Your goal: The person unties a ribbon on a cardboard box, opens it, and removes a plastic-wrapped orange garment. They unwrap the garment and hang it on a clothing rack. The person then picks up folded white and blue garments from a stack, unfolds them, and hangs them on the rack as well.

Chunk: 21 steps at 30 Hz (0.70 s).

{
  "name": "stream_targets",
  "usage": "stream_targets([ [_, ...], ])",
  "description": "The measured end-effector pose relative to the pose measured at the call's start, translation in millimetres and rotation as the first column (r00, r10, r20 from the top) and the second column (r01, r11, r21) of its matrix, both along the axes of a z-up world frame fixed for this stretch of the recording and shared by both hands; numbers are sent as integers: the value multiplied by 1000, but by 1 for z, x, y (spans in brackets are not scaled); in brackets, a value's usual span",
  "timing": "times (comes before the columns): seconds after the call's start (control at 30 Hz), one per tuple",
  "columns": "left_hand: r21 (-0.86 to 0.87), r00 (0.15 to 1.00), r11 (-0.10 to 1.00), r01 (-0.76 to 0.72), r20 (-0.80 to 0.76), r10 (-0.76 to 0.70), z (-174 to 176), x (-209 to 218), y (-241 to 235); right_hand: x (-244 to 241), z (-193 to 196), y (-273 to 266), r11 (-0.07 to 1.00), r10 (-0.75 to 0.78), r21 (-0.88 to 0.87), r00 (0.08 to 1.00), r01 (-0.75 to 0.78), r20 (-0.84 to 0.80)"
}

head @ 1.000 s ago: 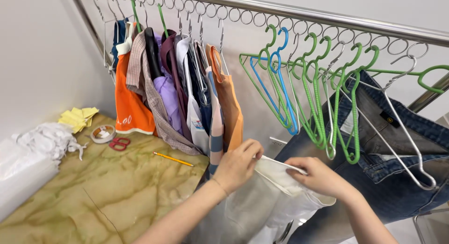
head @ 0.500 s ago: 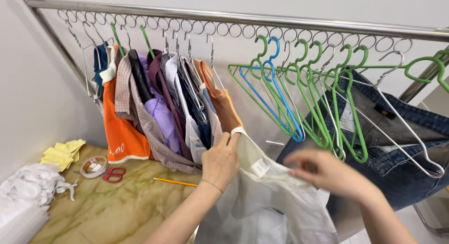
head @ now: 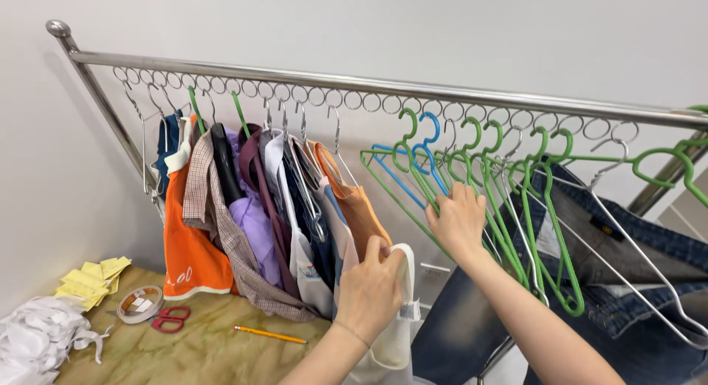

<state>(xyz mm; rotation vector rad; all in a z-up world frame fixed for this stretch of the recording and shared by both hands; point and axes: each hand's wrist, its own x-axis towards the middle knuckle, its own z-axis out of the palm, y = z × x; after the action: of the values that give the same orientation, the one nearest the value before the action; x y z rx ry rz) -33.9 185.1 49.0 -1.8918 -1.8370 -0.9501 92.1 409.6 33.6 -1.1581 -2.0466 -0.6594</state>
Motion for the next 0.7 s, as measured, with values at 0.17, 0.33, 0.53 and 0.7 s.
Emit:
stream_targets([
  [0.17, -147, 994, 989, 31, 112, -14, -10, -5, 5, 5, 16, -28, 971, 125, -187, 981, -152, -150],
  [0.33, -216, 989, 976, 10, 149, 23, -19, -6, 13, 47, 8, -97, 894, 179, -360, 949, -266, -259],
  [0.53, -390, 979, 921, 19, 192, 61, -47, -8, 29, 158, -44, -157, 597, 149, -626, 835, -503, -529],
  [0.7, -537, 967, 843, 45, 234, 98, -77, -3, 51, 265, -51, -233, 239, -433, -783, 659, -574, -615],
])
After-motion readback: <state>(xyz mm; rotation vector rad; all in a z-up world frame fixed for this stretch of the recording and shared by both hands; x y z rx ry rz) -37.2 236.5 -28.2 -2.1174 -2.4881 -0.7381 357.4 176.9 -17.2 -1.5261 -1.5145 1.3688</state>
